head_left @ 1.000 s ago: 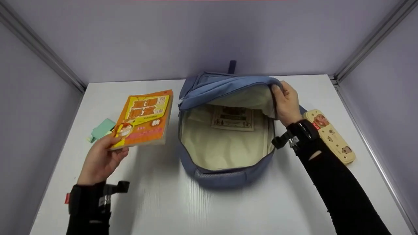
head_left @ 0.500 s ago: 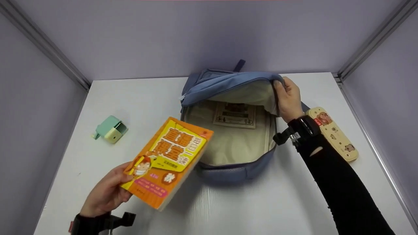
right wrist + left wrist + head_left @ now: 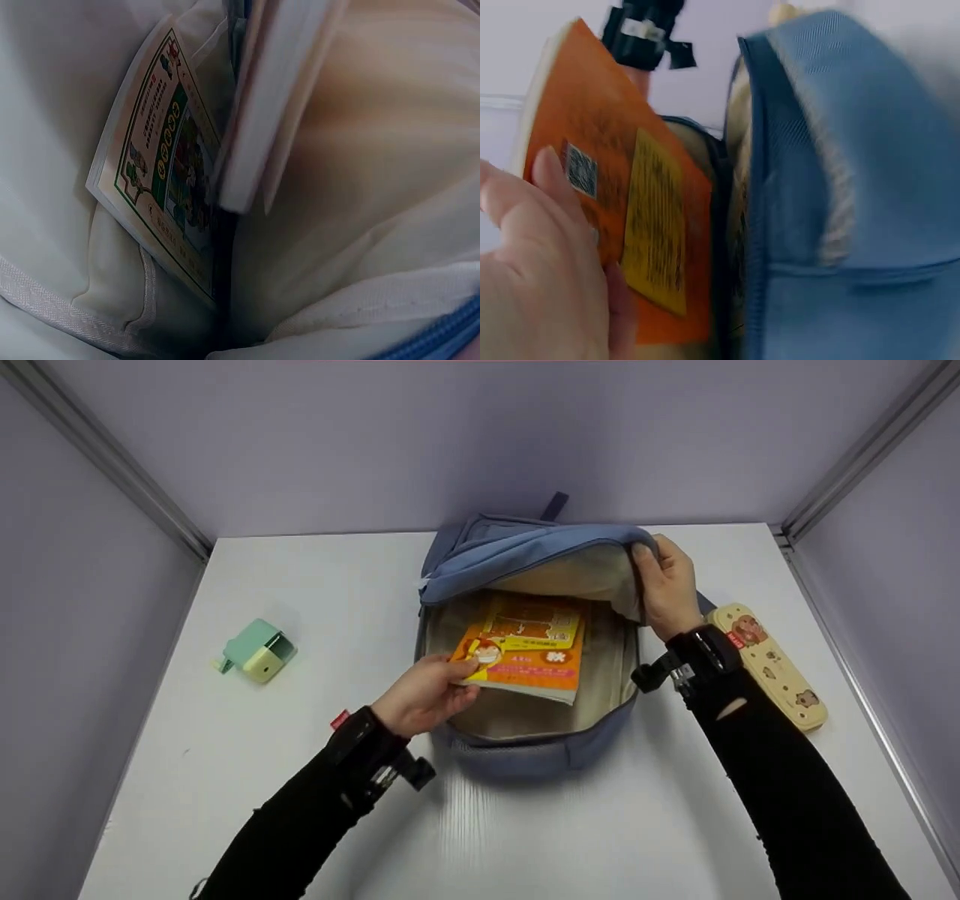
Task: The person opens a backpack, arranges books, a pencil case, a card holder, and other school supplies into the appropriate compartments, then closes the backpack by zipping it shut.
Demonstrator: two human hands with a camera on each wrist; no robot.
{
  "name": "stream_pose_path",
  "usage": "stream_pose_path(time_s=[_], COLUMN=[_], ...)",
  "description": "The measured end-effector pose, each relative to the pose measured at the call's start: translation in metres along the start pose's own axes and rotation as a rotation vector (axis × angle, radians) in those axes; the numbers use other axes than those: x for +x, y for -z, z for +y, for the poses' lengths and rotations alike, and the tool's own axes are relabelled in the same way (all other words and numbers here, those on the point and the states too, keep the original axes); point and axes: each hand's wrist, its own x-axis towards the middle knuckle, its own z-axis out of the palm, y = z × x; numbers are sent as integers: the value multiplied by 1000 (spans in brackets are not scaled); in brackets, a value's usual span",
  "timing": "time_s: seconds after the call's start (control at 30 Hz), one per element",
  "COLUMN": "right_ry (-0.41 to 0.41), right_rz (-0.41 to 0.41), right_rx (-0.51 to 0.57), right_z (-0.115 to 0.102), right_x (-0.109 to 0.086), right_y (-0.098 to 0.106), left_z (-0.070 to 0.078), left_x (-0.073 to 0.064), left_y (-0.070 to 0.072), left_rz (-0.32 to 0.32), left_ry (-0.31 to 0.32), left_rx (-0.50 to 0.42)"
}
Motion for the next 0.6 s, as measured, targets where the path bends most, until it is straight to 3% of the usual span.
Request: stream_pose_path(time_s=[0.07, 0.17, 0.23, 0.33, 0.4, 0.5, 0.57, 0.6], right_ry=[2, 12, 16, 17, 3, -19, -26, -24], right_rz=[2, 6, 9, 11, 6, -2, -2, 0], right_rx=[6, 14, 15, 18, 10, -18, -42, -51], right_z=[0, 0, 0, 1, 2, 4, 5, 5], right_x=[0, 0, 1, 2, 2, 1, 0, -1], right_y=[0, 0, 0, 0, 0, 1, 1, 2], left_z=[4, 7, 7, 7, 8, 14, 20, 22], left_x=[14, 37, 51, 62, 60, 45, 32, 26], left_y=[-5, -11, -12, -14, -15, -17, -17, -17], left_rz=[56, 87, 72, -1, -86, -189, -198, -168], left_ry=[-4, -23, -54, -146, -189, -274, -365, -438], left_rx=[20, 44, 36, 66, 114, 294, 421, 478])
